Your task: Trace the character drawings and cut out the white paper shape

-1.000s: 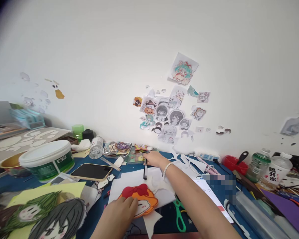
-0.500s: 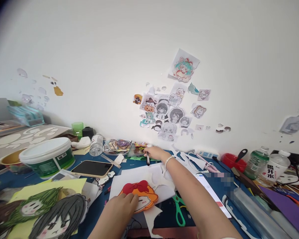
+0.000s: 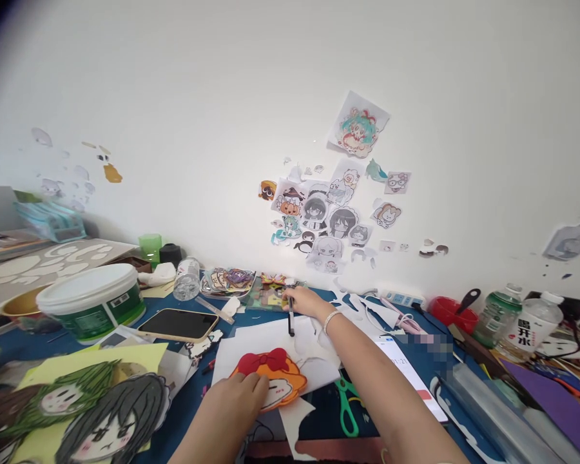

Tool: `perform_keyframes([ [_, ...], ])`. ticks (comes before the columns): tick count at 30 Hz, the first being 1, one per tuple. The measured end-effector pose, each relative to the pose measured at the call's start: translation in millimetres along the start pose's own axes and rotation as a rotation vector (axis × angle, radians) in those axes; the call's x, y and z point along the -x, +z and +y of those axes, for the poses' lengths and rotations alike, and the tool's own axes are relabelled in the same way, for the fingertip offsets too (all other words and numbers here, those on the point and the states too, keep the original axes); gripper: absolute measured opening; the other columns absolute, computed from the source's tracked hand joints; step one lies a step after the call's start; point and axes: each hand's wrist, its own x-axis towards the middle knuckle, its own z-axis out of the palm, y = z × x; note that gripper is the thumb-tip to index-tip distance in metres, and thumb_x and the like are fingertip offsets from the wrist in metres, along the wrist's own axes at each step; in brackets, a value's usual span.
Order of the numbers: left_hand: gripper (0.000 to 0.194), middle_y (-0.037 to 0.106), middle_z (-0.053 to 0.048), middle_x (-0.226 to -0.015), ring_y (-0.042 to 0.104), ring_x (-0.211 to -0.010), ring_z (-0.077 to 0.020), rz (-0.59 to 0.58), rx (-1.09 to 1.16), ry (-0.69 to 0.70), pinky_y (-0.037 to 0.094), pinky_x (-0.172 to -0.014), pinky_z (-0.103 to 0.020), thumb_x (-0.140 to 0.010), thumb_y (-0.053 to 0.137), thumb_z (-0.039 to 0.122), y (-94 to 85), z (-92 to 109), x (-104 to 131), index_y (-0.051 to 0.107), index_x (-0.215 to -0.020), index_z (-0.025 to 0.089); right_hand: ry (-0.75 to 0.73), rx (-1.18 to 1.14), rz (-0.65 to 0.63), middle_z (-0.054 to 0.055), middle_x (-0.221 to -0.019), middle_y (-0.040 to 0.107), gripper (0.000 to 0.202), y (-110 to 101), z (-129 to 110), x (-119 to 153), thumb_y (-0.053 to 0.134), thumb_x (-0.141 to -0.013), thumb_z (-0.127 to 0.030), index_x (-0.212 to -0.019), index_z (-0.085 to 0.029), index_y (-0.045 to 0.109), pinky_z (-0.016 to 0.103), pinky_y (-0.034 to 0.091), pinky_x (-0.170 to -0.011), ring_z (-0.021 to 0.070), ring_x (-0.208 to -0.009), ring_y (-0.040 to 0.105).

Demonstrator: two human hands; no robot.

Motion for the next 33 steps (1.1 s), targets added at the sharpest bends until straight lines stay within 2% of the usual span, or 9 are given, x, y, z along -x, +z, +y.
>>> perform_keyframes([
  [7,0.028,0.063,-0.012,-0.085,0.063,-0.08,-0.0251,-0.006,-0.004,-0.002,0.051,-0.065,-0.037,-0.08,0.036,0.001,-2.3,1,1,0.058,-0.094,0.012,0.002,0.08,0.016,0.008,-0.097,0.056,0.033,4,-3,5,0.052,-0.084,-0.035,-0.115,-0.021,0.054,0.024,0.038,-0.069,0.0164,-0.079,0.056],
  [12,0.026,0.062,-0.011,-0.08,0.063,-0.077,-0.0225,0.014,-0.019,0.002,0.05,-0.065,-0.033,-0.081,0.037,0.002,0.2,1,0,0.057,-0.095,0.011,0.029,0.157,0.029,0.008,-0.097,0.059,0.035,2,-11,6,0.054,-0.081,-0.039,-0.111,-0.021,0.054,0.024,0.039,-0.068,0.019,-0.084,0.058],
  [17,0.028,0.062,-0.012,-0.08,0.062,-0.076,-0.0226,0.011,-0.037,0.007,0.049,-0.062,-0.033,-0.079,0.038,0.001,7.8,0,-2,0.057,-0.097,0.011,0.077,0.238,0.025,0.011,-0.097,0.063,0.035,2,-31,-4,0.054,-0.079,-0.043,-0.106,-0.02,0.055,0.028,0.042,-0.068,0.0244,-0.093,0.057],
  [21,0.027,0.061,-0.011,-0.077,0.062,-0.074,-0.0211,0.028,-0.034,0.009,0.049,-0.063,-0.032,-0.078,0.038,0.0,8.4,0,-2,0.057,-0.093,0.011,0.091,0.282,0.01,0.015,-0.098,0.064,0.037,0,-42,-11,0.051,-0.08,-0.045,-0.104,-0.017,0.054,0.033,0.043,-0.067,0.0278,-0.089,0.06],
  [25,0.027,0.063,-0.012,-0.079,0.063,-0.075,-0.0232,0.002,-0.035,0.016,0.05,-0.063,-0.034,-0.079,0.036,0.001,4.3,1,-1,0.058,-0.092,0.011,0.045,0.294,0.007,0.015,-0.096,0.065,0.035,-3,-42,-9,0.047,-0.083,-0.044,-0.104,-0.017,0.055,0.031,0.041,-0.066,0.0272,-0.089,0.06],
  [29,0.029,0.063,-0.012,-0.084,0.063,-0.078,-0.0237,0.003,-0.032,0.002,0.051,-0.065,-0.035,-0.078,0.036,0.0,2.3,2,-1,0.058,-0.095,0.011,0.028,0.286,0.04,0.009,-0.087,0.067,0.026,-7,-37,-6,0.039,-0.089,-0.035,-0.1,-0.019,0.057,0.027,0.037,-0.064,0.0221,-0.079,0.061],
  [33,0.027,0.062,-0.012,-0.081,0.062,-0.076,-0.0217,0.001,-0.025,0.005,0.05,-0.065,-0.034,-0.08,0.036,0.002,2.7,1,0,0.057,-0.094,0.011,0.035,0.264,0.113,0.004,-0.082,0.066,0.019,-18,-30,-5,0.04,-0.087,-0.02,-0.094,-0.02,0.058,0.023,0.031,-0.06,0.017,-0.074,0.058],
])
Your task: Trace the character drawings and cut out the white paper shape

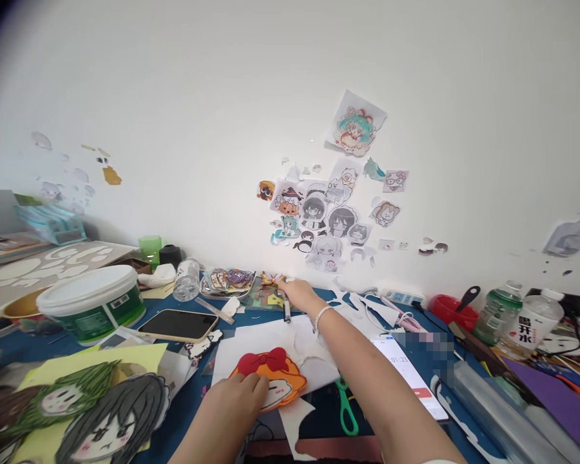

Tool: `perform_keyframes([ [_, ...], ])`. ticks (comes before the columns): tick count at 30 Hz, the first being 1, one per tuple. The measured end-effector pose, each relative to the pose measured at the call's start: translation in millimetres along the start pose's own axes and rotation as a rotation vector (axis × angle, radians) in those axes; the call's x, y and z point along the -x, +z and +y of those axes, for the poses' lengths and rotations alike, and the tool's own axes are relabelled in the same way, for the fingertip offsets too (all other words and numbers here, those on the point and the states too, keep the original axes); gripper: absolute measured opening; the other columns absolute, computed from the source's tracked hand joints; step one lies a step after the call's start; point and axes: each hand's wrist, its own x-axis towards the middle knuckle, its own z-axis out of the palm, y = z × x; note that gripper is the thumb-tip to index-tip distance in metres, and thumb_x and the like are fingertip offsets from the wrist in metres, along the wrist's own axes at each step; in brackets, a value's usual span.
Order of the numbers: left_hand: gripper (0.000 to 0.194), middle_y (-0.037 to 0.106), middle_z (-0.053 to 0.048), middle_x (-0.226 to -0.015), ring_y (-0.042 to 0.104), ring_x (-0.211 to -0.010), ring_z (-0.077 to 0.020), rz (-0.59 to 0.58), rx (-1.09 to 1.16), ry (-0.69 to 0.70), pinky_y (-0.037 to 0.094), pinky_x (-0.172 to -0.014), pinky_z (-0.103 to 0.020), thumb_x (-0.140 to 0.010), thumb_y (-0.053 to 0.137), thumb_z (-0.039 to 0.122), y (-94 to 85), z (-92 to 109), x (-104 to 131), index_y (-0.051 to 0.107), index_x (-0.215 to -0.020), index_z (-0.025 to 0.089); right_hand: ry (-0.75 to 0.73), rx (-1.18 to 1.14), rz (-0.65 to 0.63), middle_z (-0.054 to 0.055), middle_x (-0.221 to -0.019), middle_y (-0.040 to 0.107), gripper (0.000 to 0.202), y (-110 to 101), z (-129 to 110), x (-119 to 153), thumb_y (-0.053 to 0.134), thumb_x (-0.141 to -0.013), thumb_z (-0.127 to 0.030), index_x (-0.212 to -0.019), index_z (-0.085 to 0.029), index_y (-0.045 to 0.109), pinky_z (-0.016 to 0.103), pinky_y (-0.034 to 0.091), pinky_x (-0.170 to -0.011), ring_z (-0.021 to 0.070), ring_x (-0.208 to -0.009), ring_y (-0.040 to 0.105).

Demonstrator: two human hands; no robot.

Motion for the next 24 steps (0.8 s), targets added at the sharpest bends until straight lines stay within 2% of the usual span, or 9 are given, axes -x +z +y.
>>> perform_keyframes([
  [6,0.027,0.061,-0.01,-0.08,0.061,-0.075,-0.0201,0.01,0.016,0.003,0.05,-0.066,-0.033,-0.081,0.036,0.004,3.6,-3,0,0.056,-0.097,0.012,0.045,-0.023,0.148,0.005,-0.083,0.063,0.024,-24,6,12,0.035,-0.086,-0.014,-0.092,-0.018,0.058,0.023,0.03,-0.063,0.0162,-0.076,0.055],
  [10,0.031,0.061,-0.014,-0.096,0.061,-0.085,-0.0233,0.034,0.019,-0.032,0.052,-0.066,-0.035,-0.082,0.035,0.004,6.2,-2,-3,0.057,-0.102,0.014,-0.026,-0.039,0.183,0.005,-0.087,0.063,0.025,-38,-7,40,0.035,-0.088,-0.019,-0.093,-0.019,0.06,0.023,0.032,-0.068,0.0163,-0.081,0.054],
  [13,0.027,0.056,-0.016,-0.114,0.055,-0.1,-0.029,0.089,0.054,-0.085,0.053,-0.067,-0.038,-0.083,0.038,0.009,0.0,1,-1,0.059,-0.099,0.015,-0.291,0.006,0.081,0.005,-0.076,0.062,0.029,-40,-21,71,0.035,-0.086,-0.015,-0.08,-0.021,0.062,0.024,0.032,-0.065,0.0163,-0.074,0.052],
  [15,0.022,0.055,-0.015,-0.116,0.052,-0.104,-0.0309,0.132,0.119,-0.107,0.052,-0.073,-0.041,-0.081,0.049,0.02,-7.3,4,2,0.06,-0.099,0.016,-0.471,0.091,0.031,0.006,-0.074,0.061,0.031,-38,-30,92,0.032,-0.088,-0.018,-0.084,-0.021,0.062,0.026,0.031,-0.061,0.0171,-0.07,0.051],
  [18,0.038,0.052,-0.015,-0.122,0.045,-0.113,-0.0324,0.215,0.219,-0.145,0.042,-0.091,-0.047,-0.076,0.056,0.04,-14.5,6,8,0.059,-0.106,0.016,-0.606,0.088,-0.018,0.006,-0.07,0.061,0.033,-35,-39,111,0.029,-0.091,-0.024,-0.091,-0.02,0.062,0.027,0.033,-0.059,0.0177,-0.067,0.052],
  [20,0.045,0.045,-0.017,-0.131,0.037,-0.121,-0.0339,0.208,0.248,-0.142,0.033,-0.1,-0.049,-0.076,0.055,0.042,-14.3,6,8,0.059,-0.11,0.013,-0.611,-0.032,-0.055,0.005,-0.073,0.063,0.032,-36,-41,112,0.034,-0.091,-0.034,-0.092,-0.021,0.063,0.026,0.036,-0.062,0.0171,-0.069,0.055],
  [21,0.046,0.046,-0.018,-0.131,0.038,-0.122,-0.034,0.161,0.265,-0.133,0.031,-0.101,-0.049,-0.076,0.055,0.041,-13.0,5,7,0.058,-0.112,0.012,-0.582,-0.108,-0.069,0.005,-0.076,0.065,0.031,-36,-41,107,0.037,-0.09,-0.04,-0.092,-0.021,0.063,0.025,0.037,-0.064,0.0166,-0.072,0.056],
  [23,0.046,0.051,-0.019,-0.126,0.045,-0.116,-0.0334,0.019,0.297,-0.114,0.036,-0.098,-0.048,-0.075,0.056,0.036,-9.9,4,4,0.058,-0.113,0.01,-0.464,-0.233,-0.077,0.003,-0.085,0.067,0.03,-35,-37,91,0.043,-0.087,-0.044,-0.096,-0.023,0.063,0.023,0.04,-0.069,0.0157,-0.078,0.059],
  [24,0.046,0.054,-0.019,-0.122,0.049,-0.112,-0.0331,-0.042,0.308,-0.108,0.039,-0.095,-0.048,-0.075,0.056,0.033,-8.7,4,3,0.058,-0.114,0.009,-0.363,-0.236,-0.043,0.004,-0.09,0.067,0.028,-33,-35,80,0.044,-0.087,-0.041,-0.097,-0.022,0.063,0.023,0.04,-0.071,0.0162,-0.082,0.06],
])
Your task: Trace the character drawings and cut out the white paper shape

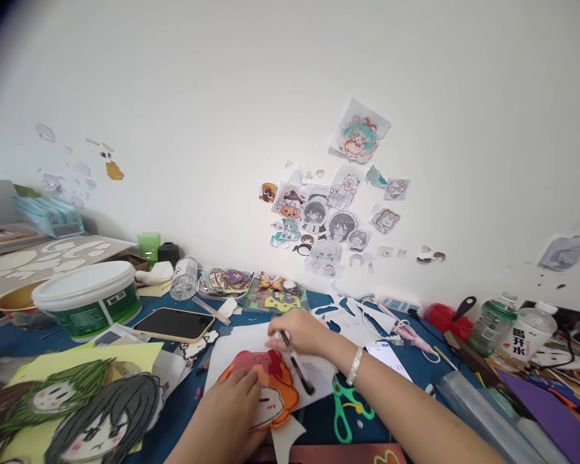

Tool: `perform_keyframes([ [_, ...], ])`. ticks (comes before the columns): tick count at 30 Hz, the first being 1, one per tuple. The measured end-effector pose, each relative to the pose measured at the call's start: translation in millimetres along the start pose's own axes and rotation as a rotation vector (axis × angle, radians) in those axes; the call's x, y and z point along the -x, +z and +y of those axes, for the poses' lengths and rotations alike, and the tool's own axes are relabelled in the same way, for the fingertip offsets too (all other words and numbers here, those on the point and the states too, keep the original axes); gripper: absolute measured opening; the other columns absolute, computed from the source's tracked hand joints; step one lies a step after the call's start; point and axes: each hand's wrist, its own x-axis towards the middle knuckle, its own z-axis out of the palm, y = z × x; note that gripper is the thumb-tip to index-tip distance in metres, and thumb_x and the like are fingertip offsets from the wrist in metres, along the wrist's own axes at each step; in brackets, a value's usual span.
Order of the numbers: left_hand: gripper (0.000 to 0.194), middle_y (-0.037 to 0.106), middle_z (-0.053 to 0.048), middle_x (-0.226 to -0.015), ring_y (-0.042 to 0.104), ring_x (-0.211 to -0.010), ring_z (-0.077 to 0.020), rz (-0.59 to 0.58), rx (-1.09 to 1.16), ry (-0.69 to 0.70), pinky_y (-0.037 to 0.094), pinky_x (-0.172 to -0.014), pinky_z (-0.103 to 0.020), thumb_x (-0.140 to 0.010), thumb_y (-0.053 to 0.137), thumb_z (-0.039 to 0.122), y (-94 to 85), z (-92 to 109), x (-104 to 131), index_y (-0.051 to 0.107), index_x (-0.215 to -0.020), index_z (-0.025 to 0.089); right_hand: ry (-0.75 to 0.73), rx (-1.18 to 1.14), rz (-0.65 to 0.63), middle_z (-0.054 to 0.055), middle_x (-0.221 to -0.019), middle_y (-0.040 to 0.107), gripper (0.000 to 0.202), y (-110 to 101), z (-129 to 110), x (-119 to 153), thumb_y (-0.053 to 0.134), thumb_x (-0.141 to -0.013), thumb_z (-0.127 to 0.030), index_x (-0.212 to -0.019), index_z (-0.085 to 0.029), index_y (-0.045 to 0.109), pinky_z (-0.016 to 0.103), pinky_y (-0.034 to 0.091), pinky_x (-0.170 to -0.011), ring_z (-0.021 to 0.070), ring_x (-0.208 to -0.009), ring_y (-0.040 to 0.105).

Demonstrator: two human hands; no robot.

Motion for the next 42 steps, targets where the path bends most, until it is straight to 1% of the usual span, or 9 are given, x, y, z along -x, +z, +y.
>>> perform_keyframes([
  [2,0.044,0.057,-0.02,-0.119,0.051,-0.109,-0.0341,-0.059,-0.002,-0.001,0.043,-0.09,-0.047,-0.075,0.055,0.029,1.0,0,-2,0.058,-0.114,0.007,0.224,0.103,0.045,0.003,-0.096,0.067,0.024,5,15,-21,0.05,-0.085,-0.037,-0.102,-0.024,0.061,0.024,0.041,-0.073,0.0179,-0.089,0.061],
  [5,0.043,0.056,-0.022,-0.118,0.049,-0.111,-0.0363,-0.048,-0.022,0.023,0.043,-0.089,-0.049,-0.075,0.053,0.029,0.3,1,-2,0.059,-0.111,0.006,0.333,0.167,0.037,0.01,-0.096,0.067,0.035,21,35,-46,0.06,-0.078,-0.036,-0.109,-0.019,0.058,0.026,0.042,-0.067,0.0235,-0.086,0.062],
  [11,0.048,0.051,-0.024,-0.125,0.049,-0.111,-0.0388,-0.072,-0.033,0.027,0.043,-0.088,-0.051,-0.078,0.052,0.033,-3.3,5,0,0.055,-0.117,0.005,0.351,0.241,0.008,0.011,-0.081,0.068,0.016,43,45,-55,0.05,-0.082,-0.018,-0.088,-0.016,0.065,0.026,0.041,-0.068,0.0219,-0.08,0.062],
  [23,0.042,0.058,-0.025,-0.113,0.053,-0.104,-0.039,-0.051,-0.02,0.034,0.045,-0.083,-0.052,-0.076,0.054,0.03,-4.1,6,1,0.06,-0.108,0.003,0.367,0.211,0.098,0.008,-0.09,0.066,0.022,53,48,-91,0.049,-0.084,-0.028,-0.101,-0.02,0.06,0.026,0.041,-0.069,0.0217,-0.088,0.059],
  [26,0.042,0.058,-0.025,-0.114,0.053,-0.104,-0.0381,-0.036,-0.031,0.039,0.044,-0.084,-0.051,-0.077,0.053,0.031,-4.7,7,0,0.06,-0.108,0.004,0.397,0.196,0.137,0.011,-0.1,0.063,0.028,55,56,-88,0.048,-0.084,-0.032,-0.106,-0.018,0.058,0.028,0.041,-0.073,0.0244,-0.098,0.055],
  [32,0.044,0.061,-0.021,-0.109,0.054,-0.102,-0.0369,0.01,0.04,0.031,0.045,-0.083,-0.05,-0.075,0.055,0.043,-7.2,7,4,0.063,-0.103,0.009,0.475,0.117,0.142,0.006,-0.086,0.066,0.027,55,79,-71,0.053,-0.082,-0.037,-0.103,-0.022,0.061,0.026,0.04,-0.066,0.0213,-0.081,0.061],
  [36,0.029,0.062,-0.013,-0.107,0.055,-0.102,-0.0255,0.16,0.155,-0.061,0.046,-0.086,-0.038,-0.085,0.04,0.026,-5.5,1,5,0.062,-0.101,0.016,0.5,0.069,0.166,0.004,-0.094,0.066,0.028,54,85,-63,0.058,-0.079,-0.035,-0.105,-0.026,0.06,0.025,0.039,-0.067,0.0203,-0.086,0.061],
  [39,0.037,0.055,-0.013,-0.123,0.048,-0.115,-0.0255,0.247,0.17,-0.135,0.039,-0.095,-0.038,-0.083,0.041,0.024,0.0,-9,2,0.056,-0.115,0.014,0.522,0.028,0.159,0.004,-0.093,0.066,0.034,53,88,-60,0.063,-0.075,-0.037,-0.107,-0.026,0.06,0.024,0.04,-0.064,0.0192,-0.082,0.061],
  [42,0.058,0.039,-0.017,-0.138,0.032,-0.128,-0.0314,0.172,0.139,-0.23,0.029,-0.103,-0.045,-0.075,0.05,0.028,6.1,-17,-2,0.043,-0.129,0.008,0.503,-0.005,0.142,0.001,-0.094,0.066,0.032,51,92,-57,0.066,-0.073,-0.035,-0.103,-0.027,0.061,0.023,0.04,-0.065,0.0173,-0.082,0.061],
])
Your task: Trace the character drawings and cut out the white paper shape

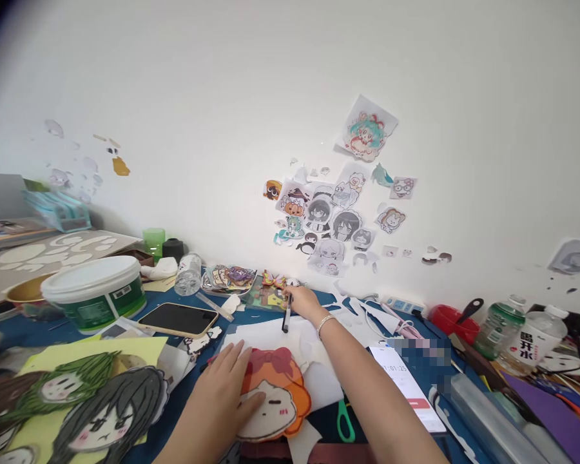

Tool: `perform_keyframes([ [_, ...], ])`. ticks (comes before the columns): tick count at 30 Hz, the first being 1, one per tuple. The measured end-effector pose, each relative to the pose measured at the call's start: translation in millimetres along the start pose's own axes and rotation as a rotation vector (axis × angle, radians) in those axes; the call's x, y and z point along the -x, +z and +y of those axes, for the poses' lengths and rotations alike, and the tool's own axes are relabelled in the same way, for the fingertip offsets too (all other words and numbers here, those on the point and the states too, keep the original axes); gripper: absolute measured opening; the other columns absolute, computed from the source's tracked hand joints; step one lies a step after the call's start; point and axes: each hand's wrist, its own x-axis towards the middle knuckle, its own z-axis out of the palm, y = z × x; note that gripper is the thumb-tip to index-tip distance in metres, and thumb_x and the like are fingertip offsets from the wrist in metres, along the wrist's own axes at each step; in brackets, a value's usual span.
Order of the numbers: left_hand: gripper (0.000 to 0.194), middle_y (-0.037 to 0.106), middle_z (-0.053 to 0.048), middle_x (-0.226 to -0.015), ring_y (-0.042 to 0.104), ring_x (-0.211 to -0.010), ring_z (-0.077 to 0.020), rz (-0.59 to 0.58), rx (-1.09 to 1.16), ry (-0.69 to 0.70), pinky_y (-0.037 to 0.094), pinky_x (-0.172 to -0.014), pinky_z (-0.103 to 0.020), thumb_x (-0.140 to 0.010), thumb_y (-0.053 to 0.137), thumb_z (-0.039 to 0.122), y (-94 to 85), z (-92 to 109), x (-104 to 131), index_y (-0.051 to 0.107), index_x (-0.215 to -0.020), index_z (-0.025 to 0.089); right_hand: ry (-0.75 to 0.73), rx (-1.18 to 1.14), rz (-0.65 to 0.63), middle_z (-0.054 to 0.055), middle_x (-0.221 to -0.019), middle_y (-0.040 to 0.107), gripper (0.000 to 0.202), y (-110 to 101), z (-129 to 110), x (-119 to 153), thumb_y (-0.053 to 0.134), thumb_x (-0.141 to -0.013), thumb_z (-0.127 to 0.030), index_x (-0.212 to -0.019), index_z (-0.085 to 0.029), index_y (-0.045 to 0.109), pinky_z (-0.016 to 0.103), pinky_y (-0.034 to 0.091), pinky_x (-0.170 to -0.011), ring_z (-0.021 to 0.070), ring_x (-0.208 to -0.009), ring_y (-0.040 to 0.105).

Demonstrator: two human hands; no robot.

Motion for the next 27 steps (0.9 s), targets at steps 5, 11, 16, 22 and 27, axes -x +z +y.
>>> perform_keyframes([
  [5,0.061,0.048,-0.016,-0.132,0.04,-0.121,-0.0303,-0.067,0.076,0.007,0.027,-0.102,-0.045,-0.071,0.053,0.035,1.0,-1,-1,0.047,-0.126,0.011,-0.037,-0.01,-0.024,0.003,-0.094,0.066,0.035,-6,3,3,0.068,-0.07,-0.03,-0.104,-0.026,0.061,0.023,0.039,-0.067,0.0175,-0.082,0.061],
  [11,0.06,0.054,-0.015,-0.122,0.045,-0.113,-0.0299,-0.038,0.202,0.084,0.034,-0.097,-0.041,-0.061,0.059,0.03,-2.8,1,1,0.054,-0.119,0.012,-0.073,-0.036,-0.05,0.003,-0.086,0.068,0.024,-17,1,11,0.063,-0.072,-0.022,-0.096,-0.022,0.065,0.023,0.038,-0.066,0.018,-0.078,0.061],
  [16,0.054,0.052,-0.015,-0.123,0.044,-0.115,-0.0305,0.022,0.241,0.115,0.035,-0.098,-0.042,-0.065,0.054,0.026,5.2,1,0,0.054,-0.117,0.012,-0.059,-0.1,0.035,0.004,-0.087,0.068,0.025,-39,-6,14,0.05,-0.076,-0.013,-0.097,-0.02,0.064,0.025,0.037,-0.072,0.019,-0.083,0.06],
  [22,0.05,0.048,-0.02,-0.124,0.038,-0.12,-0.0367,0.313,0.296,0.067,0.035,-0.098,-0.052,-0.071,0.054,0.032,8.2,-7,-5,0.054,-0.116,0.01,-0.046,-0.317,0.17,0.005,-0.082,0.066,0.03,-75,-18,24,0.033,-0.084,-0.012,-0.105,-0.016,0.054,0.025,0.042,-0.073,0.0151,-0.078,0.06],
  [27,0.053,0.026,-0.017,-0.14,0.048,-0.115,-0.0317,0.295,0.806,-0.123,0.052,-0.081,-0.041,-0.07,0.052,0.027,0.9,-11,-10,0.047,-0.122,0.015,-0.216,-0.653,-0.024,0.006,-0.083,0.065,0.025,-103,-37,63,0.036,-0.089,-0.032,-0.101,-0.018,0.053,0.027,0.047,-0.064,0.0151,-0.071,0.061],
])
